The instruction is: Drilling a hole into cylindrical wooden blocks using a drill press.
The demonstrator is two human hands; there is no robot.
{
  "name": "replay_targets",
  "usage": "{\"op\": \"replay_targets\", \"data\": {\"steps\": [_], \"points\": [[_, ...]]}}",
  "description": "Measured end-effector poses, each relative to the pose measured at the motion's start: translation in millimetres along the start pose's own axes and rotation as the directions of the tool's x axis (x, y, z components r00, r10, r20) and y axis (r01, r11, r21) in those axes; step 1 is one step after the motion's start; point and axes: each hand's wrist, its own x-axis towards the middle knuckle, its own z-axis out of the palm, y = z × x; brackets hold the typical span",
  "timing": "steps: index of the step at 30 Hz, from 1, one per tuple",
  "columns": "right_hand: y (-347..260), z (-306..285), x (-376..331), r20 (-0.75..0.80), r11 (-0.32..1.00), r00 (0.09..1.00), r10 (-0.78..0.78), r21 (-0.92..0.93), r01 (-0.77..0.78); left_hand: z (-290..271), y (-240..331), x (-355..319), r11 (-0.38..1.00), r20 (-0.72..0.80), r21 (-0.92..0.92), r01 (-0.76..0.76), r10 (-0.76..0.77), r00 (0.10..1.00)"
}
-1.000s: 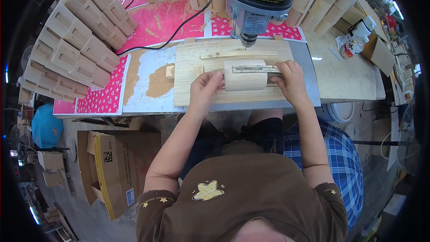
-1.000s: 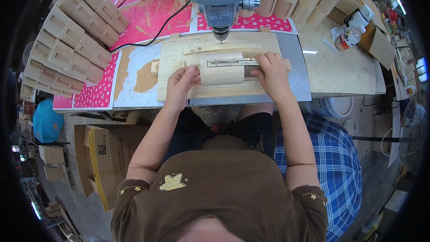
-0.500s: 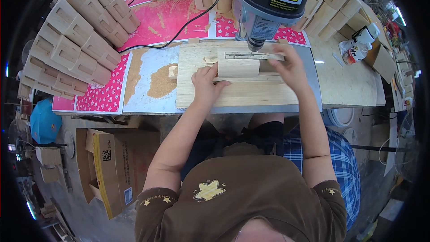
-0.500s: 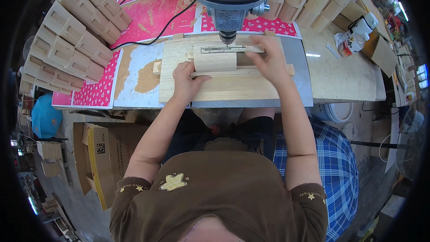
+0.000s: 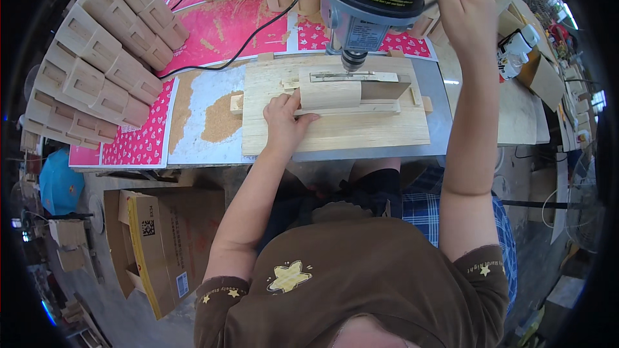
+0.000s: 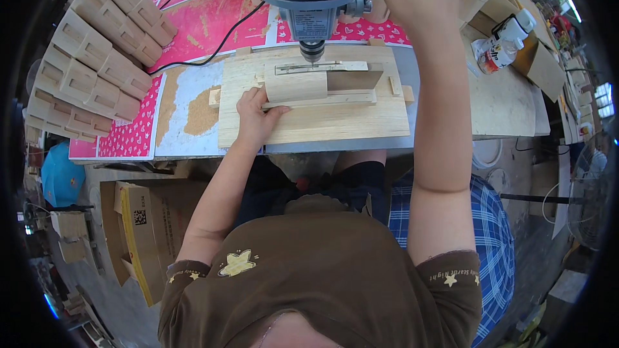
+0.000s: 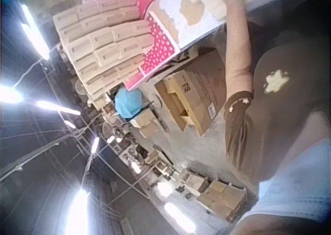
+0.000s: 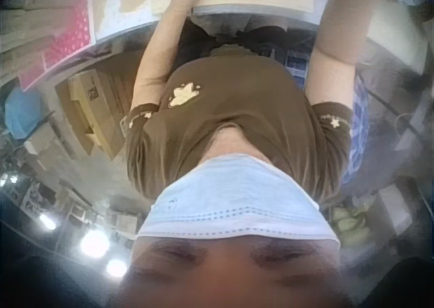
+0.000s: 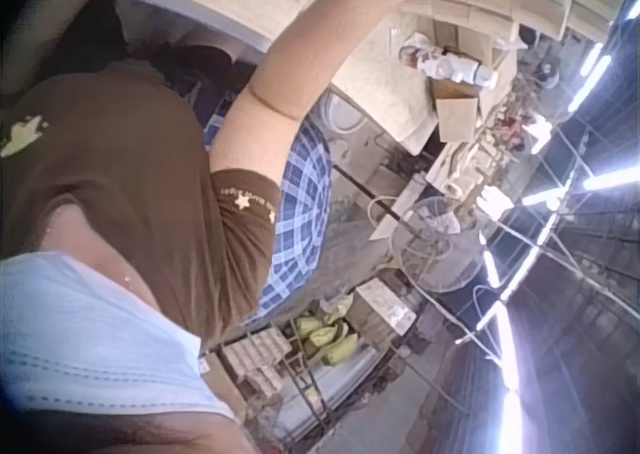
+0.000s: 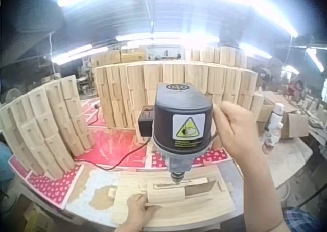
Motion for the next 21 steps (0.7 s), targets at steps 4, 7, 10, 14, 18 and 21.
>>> {"op": "replay_targets", "data": {"steps": [4, 7, 10, 14, 18, 21], "points": [[-8, -17, -68, 0.017, 0.988, 0.998, -0.054, -0.141, 0.056, -4, 15, 5, 0.998, -0.096, 0.008, -0.065, 0.066, 0.993], [5, 9, -109, -0.07, 0.996, 0.996, -0.047, 0.075, 0.052, -3, 12, 5, 0.997, -0.093, 0.005, -0.073, 0.073, 0.993], [31, 47, -140, -0.098, 0.978, 0.995, -0.017, 0.205, 0.037, 3, 1, 2, 1.0, -0.002, -0.011, -0.025, 0.025, 1.0], [43, 58, -143, -0.116, 0.97, 0.993, -0.033, 0.236, 0.06, 4, 2, 2, 0.999, -0.005, -0.013, -0.037, 0.037, 0.999], [36, 41, -130, -0.088, 0.977, 0.986, -0.138, 0.15, 0.15, 2, 2, 1, 1.0, 0.009, 0.007, -0.016, 0.016, 1.0], [15, 4, -82, -0.141, 0.986, 0.988, -0.064, 0.142, 0.084, -1, 7, 1, 0.998, 0.013, 0.054, -0.02, 0.019, 1.0]]}}
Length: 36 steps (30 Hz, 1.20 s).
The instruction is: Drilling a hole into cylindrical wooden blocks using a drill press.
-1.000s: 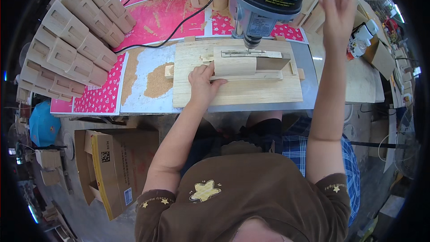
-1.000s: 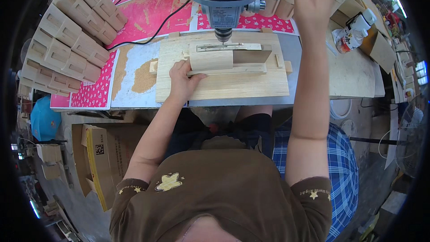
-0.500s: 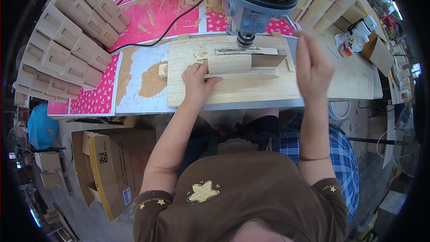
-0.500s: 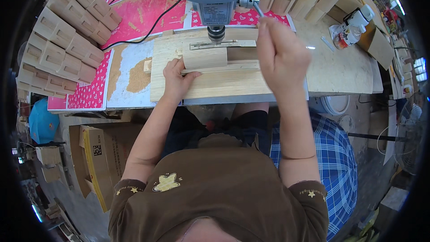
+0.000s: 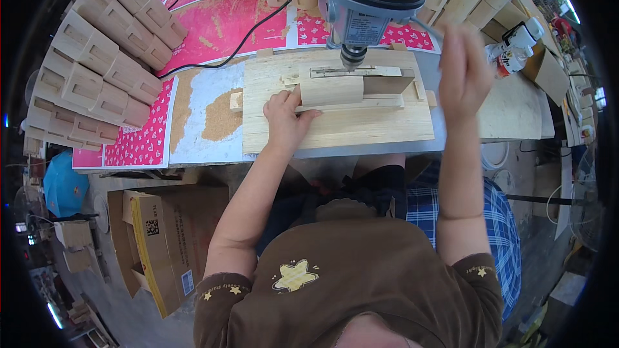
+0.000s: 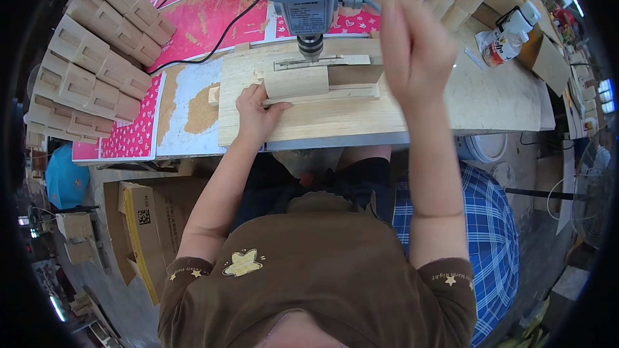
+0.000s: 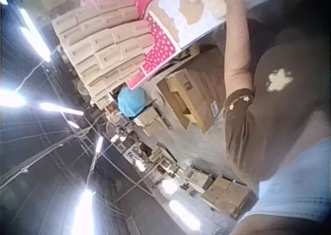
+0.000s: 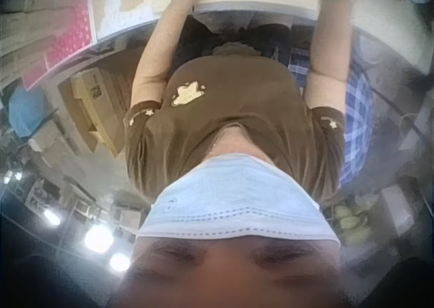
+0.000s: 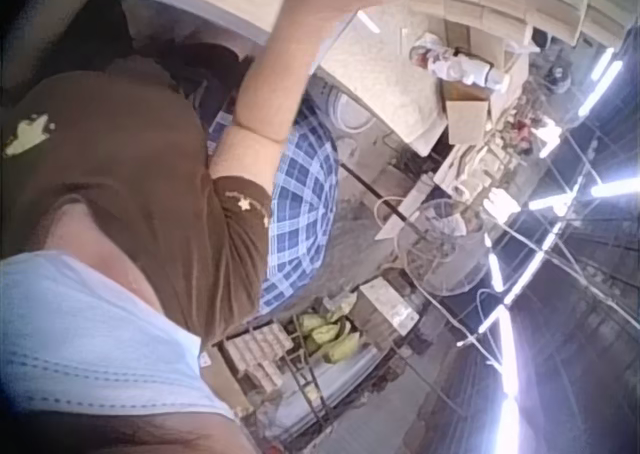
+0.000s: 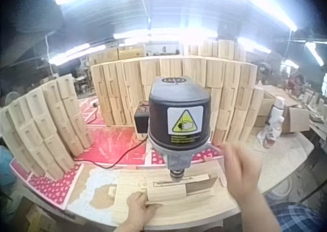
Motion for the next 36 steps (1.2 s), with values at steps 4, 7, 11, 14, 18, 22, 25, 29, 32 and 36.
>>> {"op": "replay_targets", "data": {"steps": [4, 7, 11, 14, 18, 22, 25, 29, 32, 36], "points": [[9, 16, 99, 0.035, 0.989, 0.995, 0.088, -0.126, -0.083, 17, 21, 8, 0.993, -0.014, 0.046, -0.111, 0.112, 0.994], [35, 34, 125, 0.099, 0.956, 0.978, 0.181, -0.249, -0.152, 23, 35, 11, 0.999, -0.012, -0.016, -0.05, 0.05, 0.999], [15, 21, 109, 0.077, 0.979, 0.991, 0.111, -0.182, -0.095, 21, 30, 10, 0.998, -0.003, -0.004, -0.057, 0.057, 0.998], [7, -5, 69, 0.135, 0.991, 0.99, 0.041, -0.134, -0.023, 21, 30, 9, 0.998, -0.005, 0.006, -0.057, 0.057, 0.998], [-15, -9, 0, 0.158, 0.988, 0.979, 0.129, 0.059, -0.139, 20, 26, 7, 0.999, -0.001, -0.009, -0.041, 0.041, 0.999], [10, 9, -50, 0.083, 0.973, 0.986, 0.143, 0.172, -0.156, 22, 33, 9, 0.998, -0.014, 0.003, -0.062, 0.063, 0.998], [36, 36, -73, 0.059, 0.982, 0.997, 0.041, 0.184, -0.052, 27, 27, 8, 0.999, 0.012, 0.001, -0.054, 0.054, 0.998], [40, 41, -71, 0.015, 0.967, 1.0, 0.006, 0.254, -0.009, 22, 28, 9, 0.998, -0.01, -0.004, -0.063, 0.063, 0.998], [26, 27, -56, 0.005, 0.968, 0.999, 0.038, 0.249, -0.038, 21, 27, 9, 0.999, 0.002, 0.0, -0.044, 0.044, 0.999], [0, 4, 26, 0.013, 0.976, 0.989, 0.148, 0.16, -0.148, 19, 26, 7, 0.999, -0.017, 0.012, -0.052, 0.052, 0.998]]}}
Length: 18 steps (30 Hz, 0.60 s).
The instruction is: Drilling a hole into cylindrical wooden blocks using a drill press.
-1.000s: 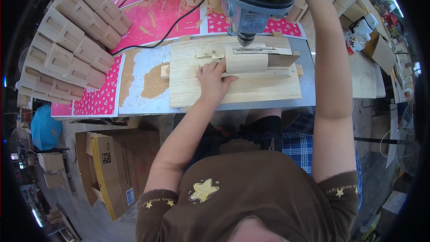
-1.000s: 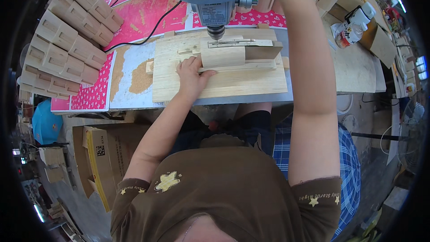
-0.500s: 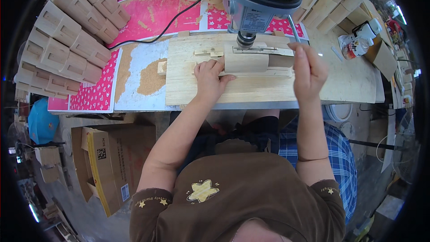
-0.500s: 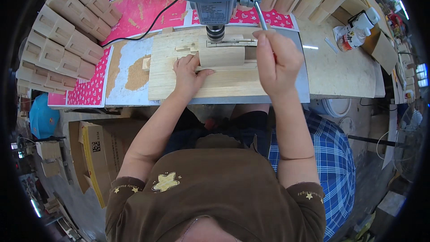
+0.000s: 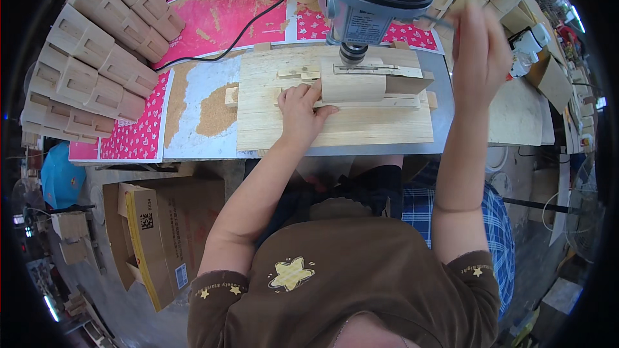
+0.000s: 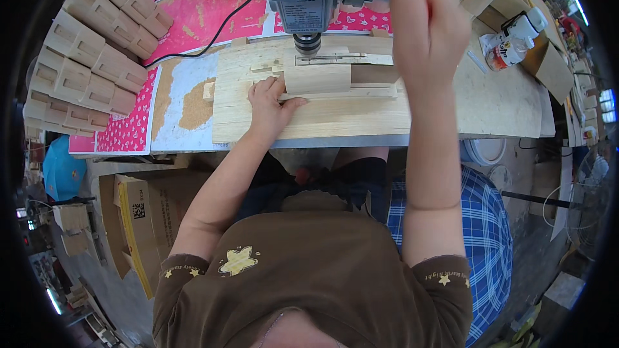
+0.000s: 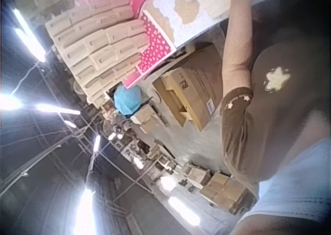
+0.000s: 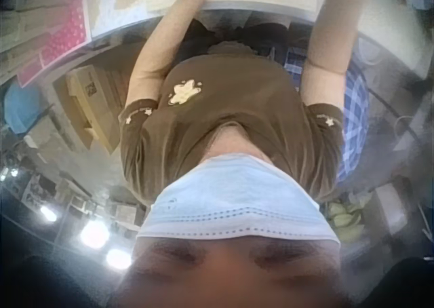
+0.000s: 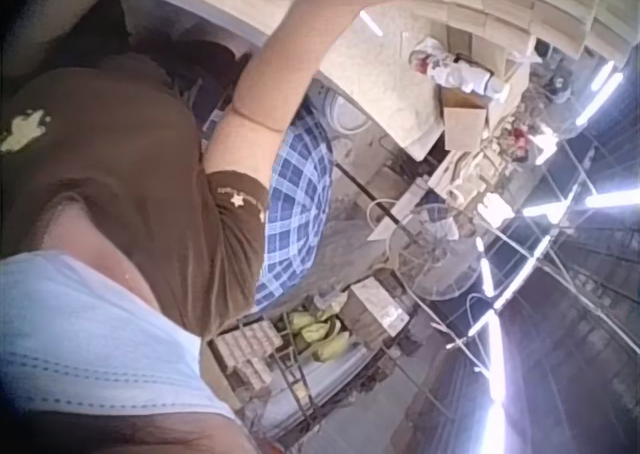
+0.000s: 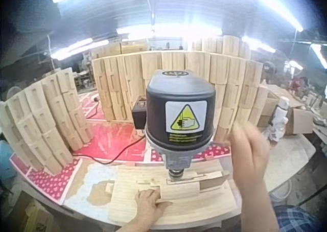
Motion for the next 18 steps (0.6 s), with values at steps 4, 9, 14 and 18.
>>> {"op": "replay_targets", "data": {"steps": [4, 9, 14, 18], "points": [[14, 22, 82, -0.004, 0.994, 1.0, 0.019, -0.109, -0.019, 0, 8, 7, 0.995, 0.078, -0.077, 0.067, -0.061, 0.995], [28, 31, 71, 0.067, 0.962, 0.99, 0.121, 0.238, -0.134, -1, 8, 10, 0.971, 0.08, -0.189, 0.148, -0.135, 0.988], [86, 2, -36, 0.503, 0.984, 0.858, 0.109, -0.178, -0.02, -4, 4, 13, 0.962, 0.075, -0.237, 0.133, -0.119, 0.99], [85, -6, -81, 0.602, 0.936, 0.787, 0.137, -0.338, 0.096, -23, -3, 11, 0.975, 0.092, -0.21, 0.067, -0.048, 0.995]]}}
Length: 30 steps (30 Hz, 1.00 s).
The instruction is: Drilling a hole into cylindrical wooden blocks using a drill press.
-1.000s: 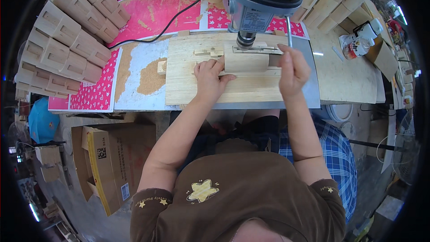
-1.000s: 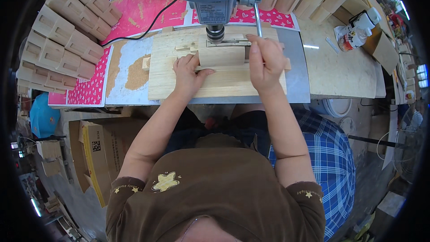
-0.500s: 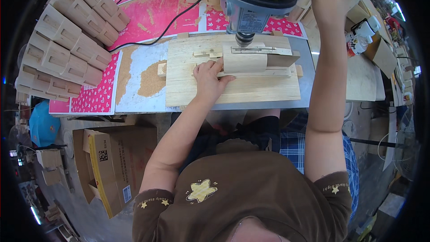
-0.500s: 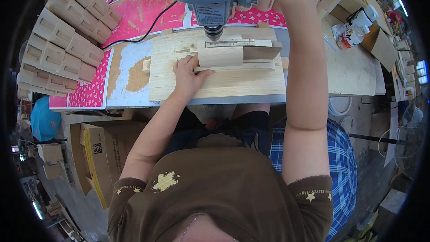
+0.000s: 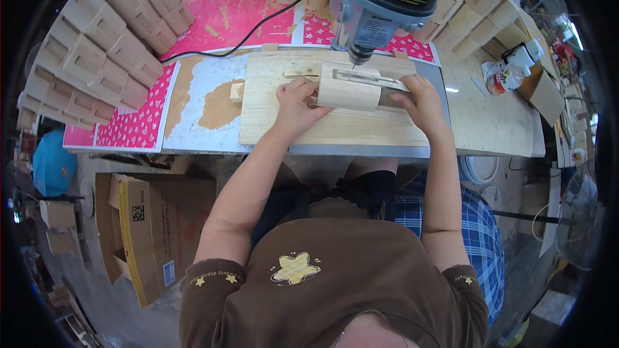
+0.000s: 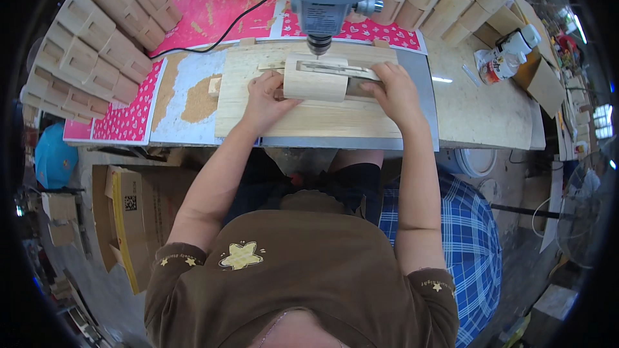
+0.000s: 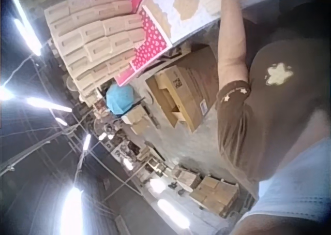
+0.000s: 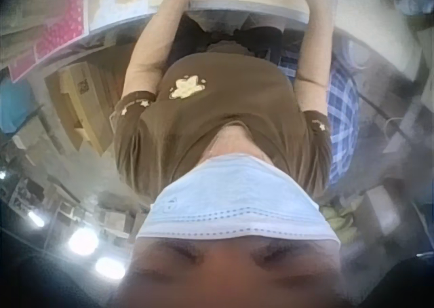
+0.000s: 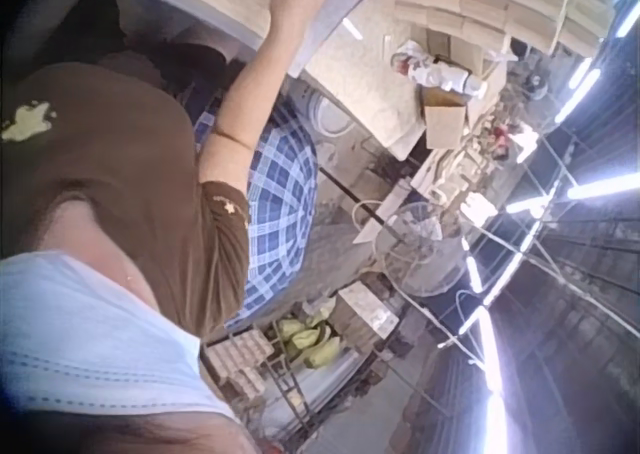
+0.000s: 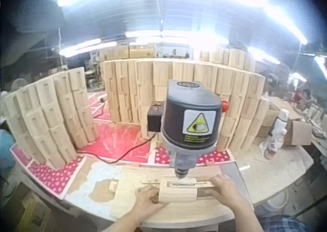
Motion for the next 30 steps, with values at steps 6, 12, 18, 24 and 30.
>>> {"op": "replay_targets", "data": {"steps": [6, 12, 18, 24, 30], "points": [[-12, -8, -25, 0.048, 1.0, 0.999, 0.002, 0.016, -0.002, -90, -32, -32, 0.981, -0.106, -0.157, -0.117, 0.101, 0.989], [-43, -7, -42, 0.022, 0.999, 0.999, -0.034, 0.033, 0.033, -214, -38, -50, 0.776, -0.038, -0.503, 0.381, -0.46, 0.887], [-59, 1, -53, -0.026, 0.983, 0.992, -0.121, 0.135, 0.123, -287, -35, -59, 0.94, -0.382, -0.279, 0.195, -0.296, 0.876], [-62, 1, -55, -0.024, 0.993, 0.996, -0.085, 0.082, 0.087, -390, 22, -32, 0.984, -0.451, 0.104, 0.143, -0.082, 0.889], [-63, 0, -53, -0.013, 0.997, 0.999, -0.034, 0.064, 0.035, -490, 11, 55, 0.749, -0.477, 0.589, 0.305, 0.017, 0.879]]}}
